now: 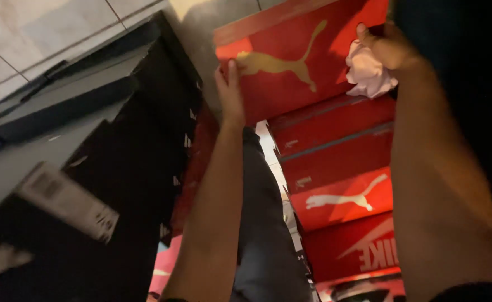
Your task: Wiping shoe boxes with a cloth and organizing them in a warehouse.
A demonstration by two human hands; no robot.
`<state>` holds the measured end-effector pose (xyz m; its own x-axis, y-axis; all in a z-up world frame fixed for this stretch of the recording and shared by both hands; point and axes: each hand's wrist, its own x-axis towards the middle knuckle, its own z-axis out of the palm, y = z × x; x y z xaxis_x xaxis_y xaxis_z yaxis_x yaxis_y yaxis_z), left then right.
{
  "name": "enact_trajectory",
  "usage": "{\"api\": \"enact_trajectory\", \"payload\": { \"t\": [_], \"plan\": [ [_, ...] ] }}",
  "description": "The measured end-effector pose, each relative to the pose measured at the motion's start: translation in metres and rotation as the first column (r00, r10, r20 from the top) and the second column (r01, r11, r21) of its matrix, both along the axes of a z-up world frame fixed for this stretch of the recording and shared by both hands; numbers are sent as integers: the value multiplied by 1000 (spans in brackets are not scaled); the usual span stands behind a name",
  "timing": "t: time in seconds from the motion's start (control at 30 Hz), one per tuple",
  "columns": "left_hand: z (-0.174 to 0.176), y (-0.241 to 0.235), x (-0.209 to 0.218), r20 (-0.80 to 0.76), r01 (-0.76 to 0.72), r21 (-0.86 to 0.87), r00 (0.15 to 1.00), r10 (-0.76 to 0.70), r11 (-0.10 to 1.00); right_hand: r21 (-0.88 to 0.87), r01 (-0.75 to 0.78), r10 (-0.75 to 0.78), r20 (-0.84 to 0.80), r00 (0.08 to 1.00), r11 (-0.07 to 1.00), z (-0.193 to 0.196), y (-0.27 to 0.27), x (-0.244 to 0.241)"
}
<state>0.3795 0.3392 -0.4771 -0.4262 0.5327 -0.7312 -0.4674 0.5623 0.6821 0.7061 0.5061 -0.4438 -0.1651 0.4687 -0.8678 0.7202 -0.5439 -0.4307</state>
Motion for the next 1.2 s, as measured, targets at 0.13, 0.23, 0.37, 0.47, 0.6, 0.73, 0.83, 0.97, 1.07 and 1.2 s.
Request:
{"api": "enact_trajectory", "payload": {
  "t": [0.13,0.23,0.37,0.47,0.6,0.73,0.83,0.97,1.07,1.2],
  "plan": [
    [-42,0,6,4,-9,-37,1000,9,999,161,-120,102,116,988,980,-25,1,-2],
    [-61,1,12,61,-6,-61,998,10,998,194,-145,134,68,989,970,-54,6,3],
    [-55,14,16,247,-27,-180,966,72,983,24,-27,20,258,966,999,-46,16,-30],
    [-111,-8,25,228,-61,-47,971,70,997,126,-147,116,230,966,981,-90,12,-7],
    [-170,-22,31,123,57,88,990,-67,994,102,-141,100,334,937,985,-98,12,-11],
    [-210,-21,32,95,186,105,976,-196,977,142,-3,-29,228,973,990,-127,9,-6],
    [-236,-20,42,33,239,69,970,-242,969,144,-37,0,247,969,989,-132,4,-9],
    [-298,-28,50,-186,309,90,939,-289,947,39,8,-24,430,903,999,-140,-2,-30],
    [-237,-2,48,-458,377,-252,765,-453,891,93,-239,163,496,853,967,-203,-17,17],
    [-198,11,48,-451,309,-227,807,-381,924,184,-307,174,518,837,934,-190,-19,10]
  ]
}}
